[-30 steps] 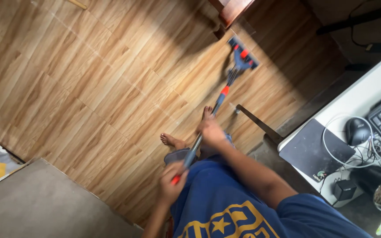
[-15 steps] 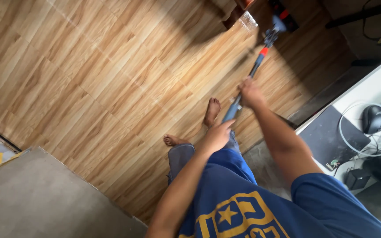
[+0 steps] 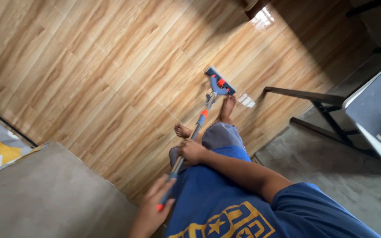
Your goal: The person sweeps the floor using a broom, moving around furniture and reaching into corners throughout the room.
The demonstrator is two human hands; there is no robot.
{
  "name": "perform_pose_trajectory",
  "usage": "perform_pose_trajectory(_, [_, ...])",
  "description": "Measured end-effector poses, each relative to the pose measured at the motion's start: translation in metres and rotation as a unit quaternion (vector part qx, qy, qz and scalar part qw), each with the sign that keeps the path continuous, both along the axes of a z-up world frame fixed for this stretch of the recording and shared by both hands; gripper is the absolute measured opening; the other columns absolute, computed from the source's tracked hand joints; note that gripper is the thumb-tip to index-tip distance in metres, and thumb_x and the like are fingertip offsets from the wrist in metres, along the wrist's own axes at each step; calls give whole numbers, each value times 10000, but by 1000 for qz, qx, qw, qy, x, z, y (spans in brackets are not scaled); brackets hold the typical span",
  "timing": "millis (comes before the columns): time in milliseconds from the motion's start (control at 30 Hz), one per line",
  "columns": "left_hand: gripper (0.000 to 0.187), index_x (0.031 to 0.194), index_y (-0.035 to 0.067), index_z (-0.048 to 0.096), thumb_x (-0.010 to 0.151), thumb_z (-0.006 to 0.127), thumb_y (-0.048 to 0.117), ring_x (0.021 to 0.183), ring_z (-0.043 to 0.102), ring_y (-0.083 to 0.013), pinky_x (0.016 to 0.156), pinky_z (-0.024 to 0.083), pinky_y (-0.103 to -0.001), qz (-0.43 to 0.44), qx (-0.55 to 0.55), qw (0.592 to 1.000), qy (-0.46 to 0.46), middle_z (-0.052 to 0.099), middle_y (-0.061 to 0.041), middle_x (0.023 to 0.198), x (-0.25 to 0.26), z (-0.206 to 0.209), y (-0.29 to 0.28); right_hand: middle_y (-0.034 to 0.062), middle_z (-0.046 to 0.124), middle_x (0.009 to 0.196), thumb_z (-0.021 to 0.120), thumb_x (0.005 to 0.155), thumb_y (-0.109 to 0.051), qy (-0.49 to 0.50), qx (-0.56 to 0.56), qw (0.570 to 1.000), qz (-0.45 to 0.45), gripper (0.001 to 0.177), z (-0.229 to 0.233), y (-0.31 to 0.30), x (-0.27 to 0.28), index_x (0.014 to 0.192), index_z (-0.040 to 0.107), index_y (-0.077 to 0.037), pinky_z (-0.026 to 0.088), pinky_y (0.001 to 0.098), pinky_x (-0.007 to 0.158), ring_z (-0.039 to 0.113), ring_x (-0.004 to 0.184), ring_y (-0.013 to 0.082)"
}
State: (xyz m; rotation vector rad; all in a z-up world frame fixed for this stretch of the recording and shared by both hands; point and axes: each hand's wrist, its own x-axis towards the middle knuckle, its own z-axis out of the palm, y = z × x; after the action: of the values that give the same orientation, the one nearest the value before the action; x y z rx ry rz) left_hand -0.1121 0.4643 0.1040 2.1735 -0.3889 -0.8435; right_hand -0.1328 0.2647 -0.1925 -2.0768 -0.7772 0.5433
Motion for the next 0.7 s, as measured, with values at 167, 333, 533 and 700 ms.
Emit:
perform_pose_trajectory(167, [646, 1447, 136, 526, 837, 732, 89, 1098, 684, -381, 933, 533, -385, 76, 80, 970, 218, 694, -216, 1184, -2, -20, 3, 84, 665, 834, 762, 618, -259, -7, -20, 999, 34, 247, -22, -4, 4, 828, 688, -153, 477, 455, 898, 618, 925, 315])
perform_pose_trajectory(333, [436, 1286, 112, 658, 857, 730, 137, 1020, 745, -330, 877, 565, -370, 156, 96, 968, 170, 744, -152, 1183, 9, -3, 38, 54, 664, 772, 753, 571, -244, -54, 18, 998, -14, 237, 18, 18, 44, 780, 679, -161, 425, 499, 1029, 635, 896, 274])
perform_pose_trajectory(533, [477, 1322, 153, 666, 845, 683, 142, 759, 782, -347, 713, 609, -394, 251, 87, 952, 152, 735, -127, 1163, 12, -19, 40, 13, 678, 853, 717, 720, -251, -47, -135, 989, 19, 116, 27, 37, 117, 813, 685, -189, 441, 430, 973, 637, 984, 238])
perform_pose_trajectory(700, [541, 1372, 127, 613, 844, 730, 140, 913, 735, -385, 769, 573, -420, 210, 75, 973, 50, 734, -230, 1042, 63, -72, 24, -5, 689, 859, 711, 702, -214, -75, -179, 979, -57, 112, -9, 22, 159, 814, 726, -213, 394, 479, 1049, 634, 1007, 211])
